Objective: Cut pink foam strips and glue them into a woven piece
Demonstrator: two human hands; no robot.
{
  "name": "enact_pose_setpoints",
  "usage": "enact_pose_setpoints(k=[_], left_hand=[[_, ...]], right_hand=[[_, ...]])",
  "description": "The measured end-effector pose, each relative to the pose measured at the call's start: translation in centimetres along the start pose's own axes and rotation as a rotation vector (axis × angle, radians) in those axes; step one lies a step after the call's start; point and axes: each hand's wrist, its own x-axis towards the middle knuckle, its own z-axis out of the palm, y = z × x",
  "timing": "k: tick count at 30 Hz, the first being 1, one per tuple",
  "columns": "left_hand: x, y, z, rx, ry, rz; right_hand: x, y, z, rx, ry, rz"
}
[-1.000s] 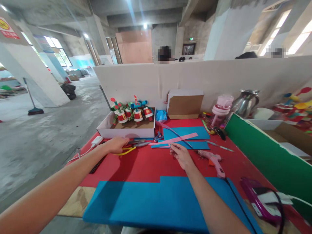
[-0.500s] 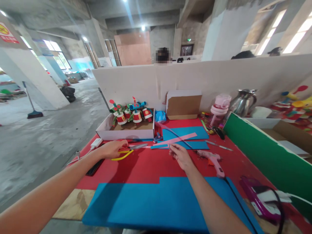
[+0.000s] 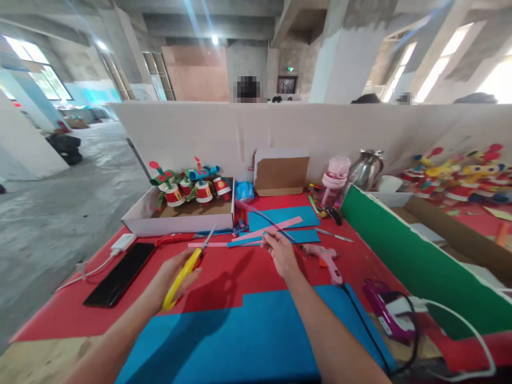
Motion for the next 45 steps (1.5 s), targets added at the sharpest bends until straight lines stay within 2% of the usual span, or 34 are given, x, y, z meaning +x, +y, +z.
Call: enact_pose_setpoints(k=[3,5,9,14,20,27,45], left_hand=[[0.3,2.8,2.2,0.201,-0.144,0.103],[0.6,4.7,3.2,0.356,-0.226,0.117],[1.5,7.9,5.0,0.493,-0.257,0.071],[2.3,9.8,6.5,0.649,-0.315,0.087],[2.5,10.0,7.0,0.714,-0.319,0.128],[2.5,9.8,7.4,0.701,-0.315,0.108],[2.5,10.0,7.5,0.64,-0.315,0.082]], right_hand=[[0.0,-0.2,0.0,0.023,0.026,-0.014],[0.0,-0.3,0.0,0.056,0.02,-0.01],[0.0,-0.6,-0.1,0.15,0.004,-0.024],[0.1,-0.6,-0.2,0.241,0.025,0.006],[0.0,-0.5,-0.3,0.248,-0.045,-0.013],[0.0,-0.1,-0.3,0.19,-0.078,-0.016],[-0.1,0.1,-0.3,0.149,-0.078,-0.012]])
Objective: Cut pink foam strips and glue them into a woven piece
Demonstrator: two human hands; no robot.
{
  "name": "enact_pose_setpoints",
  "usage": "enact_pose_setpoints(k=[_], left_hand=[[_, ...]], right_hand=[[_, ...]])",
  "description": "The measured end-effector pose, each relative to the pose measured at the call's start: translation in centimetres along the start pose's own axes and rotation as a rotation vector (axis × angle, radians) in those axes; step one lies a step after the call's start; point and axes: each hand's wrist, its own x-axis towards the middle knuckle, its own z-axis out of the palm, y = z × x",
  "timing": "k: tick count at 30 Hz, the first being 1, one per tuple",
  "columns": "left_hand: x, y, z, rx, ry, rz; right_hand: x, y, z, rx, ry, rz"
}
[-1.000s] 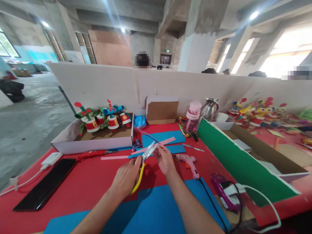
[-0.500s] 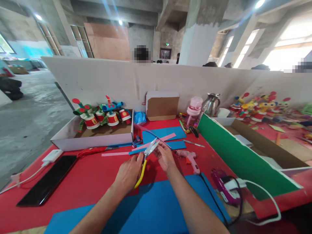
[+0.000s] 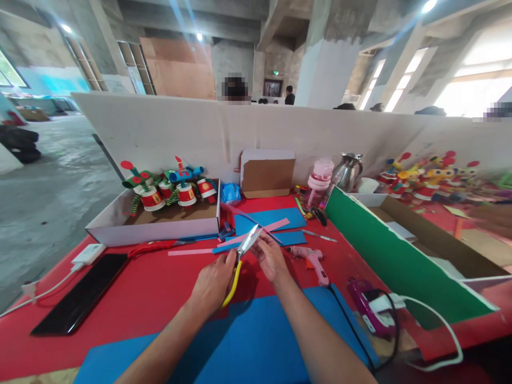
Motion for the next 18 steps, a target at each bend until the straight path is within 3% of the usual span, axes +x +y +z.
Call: enact_pose_setpoints(k=[18], left_hand=[[-0.38,0.02,-0.68,-0.052,-0.026,0.011]], right_hand=[[-0.08,-0.26,0.08,0.029,0.012,0.029]])
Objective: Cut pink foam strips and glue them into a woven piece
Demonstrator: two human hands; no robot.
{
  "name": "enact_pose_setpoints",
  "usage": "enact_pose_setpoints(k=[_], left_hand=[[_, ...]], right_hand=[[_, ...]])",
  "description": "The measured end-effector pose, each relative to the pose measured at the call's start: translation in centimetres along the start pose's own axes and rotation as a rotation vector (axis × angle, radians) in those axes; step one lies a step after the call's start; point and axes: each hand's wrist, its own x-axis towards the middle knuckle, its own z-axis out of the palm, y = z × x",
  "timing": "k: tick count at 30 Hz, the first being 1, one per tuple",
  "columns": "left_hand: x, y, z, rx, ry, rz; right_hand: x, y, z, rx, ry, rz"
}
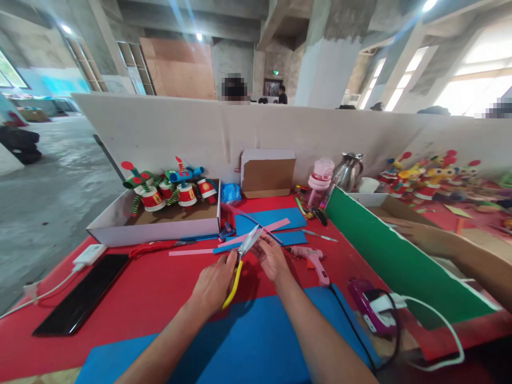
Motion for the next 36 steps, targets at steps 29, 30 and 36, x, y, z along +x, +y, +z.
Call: enact_pose_setpoints(k=[29,30,36], left_hand=[[0.1,0.06,-0.07,0.035,-0.01,-0.014],[0.11,0.06,-0.09,0.042,-0.017,-0.016],[0.1,-0.1,-0.11,0.037,-0.047,-0.017]], right_hand=[[0.05,0.0,-0.16,-0.056,-0.026,0.004],[0.07,0.01,-0.17,-0.054,-0.027,0.006],[0.07,0.0,-0.12,-0.041,-0.032,0.017]])
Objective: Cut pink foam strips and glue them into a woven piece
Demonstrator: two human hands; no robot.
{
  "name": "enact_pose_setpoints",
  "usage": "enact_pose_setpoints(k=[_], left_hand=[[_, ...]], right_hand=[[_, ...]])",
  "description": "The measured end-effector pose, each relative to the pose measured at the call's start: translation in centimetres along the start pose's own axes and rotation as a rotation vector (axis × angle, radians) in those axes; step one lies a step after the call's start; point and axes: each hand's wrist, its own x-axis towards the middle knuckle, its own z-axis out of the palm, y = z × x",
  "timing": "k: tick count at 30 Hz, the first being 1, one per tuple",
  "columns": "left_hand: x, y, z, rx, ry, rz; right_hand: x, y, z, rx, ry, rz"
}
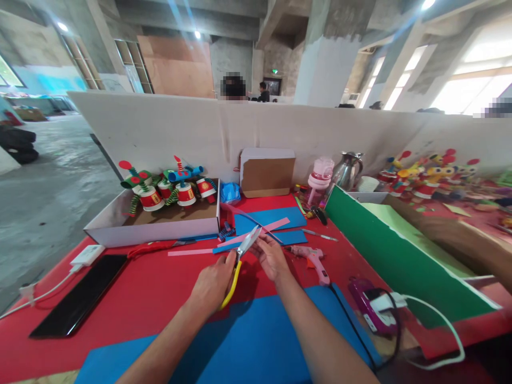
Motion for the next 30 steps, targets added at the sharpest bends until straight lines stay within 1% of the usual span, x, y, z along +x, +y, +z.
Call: enact_pose_setpoints(k=[6,9,11,14,16,18,20,21,23,25,28,30], left_hand=[[0.0,0.1,0.1,-0.035,-0.012,-0.002],[-0.4,-0.9,0.2,-0.066,0.029,-0.006],[-0.9,-2.6,0.3,-0.074,0.078,-0.032],[-2.1,-6.7,0.7,-0.091,0.112,-0.067],[-3.0,-9.8,1.2,-0.104,0.104,-0.03],[-3.9,-12.6,1.9,-0.117,0.056,0.054],[-4.4,-14.9,2.7,-0.155,-0.002,0.082],[-4.5,-15.8,3.1,-0.167,-0.002,0.076],[-4.4,-17.1,3.8,-0.188,0.036,0.072],[-4.2,-17.9,4.4,-0.209,0.098,0.088],[-3.8,-18.5,4.7,-0.211,0.19,0.16],[-3.6,-18.7,4.6,-0.167,0.246,0.192]], right_hand=[[0.0,0.0,0.0,0.018,0.029,0.005],[0.2,0.1,-0.2,0.026,0.064,0.016],[0.4,0.2,-0.4,0.043,0.09,0.018],[0.5,0.3,-0.6,0.087,0.106,0.022],[0.5,0.4,-0.7,0.128,0.107,0.049],[0.5,0.4,-0.6,0.185,0.108,0.091],[0.5,0.2,-0.5,0.251,0.121,0.143],[0.5,0.1,-0.4,0.284,0.131,0.171],[0.5,-0.3,-0.2,0.34,0.14,0.223],[0.3,-0.7,-0.1,0.374,0.142,0.259],[0.0,-1.1,0.1,0.401,0.145,0.277],[-0.2,-1.1,0.2,0.419,0.15,0.271]])
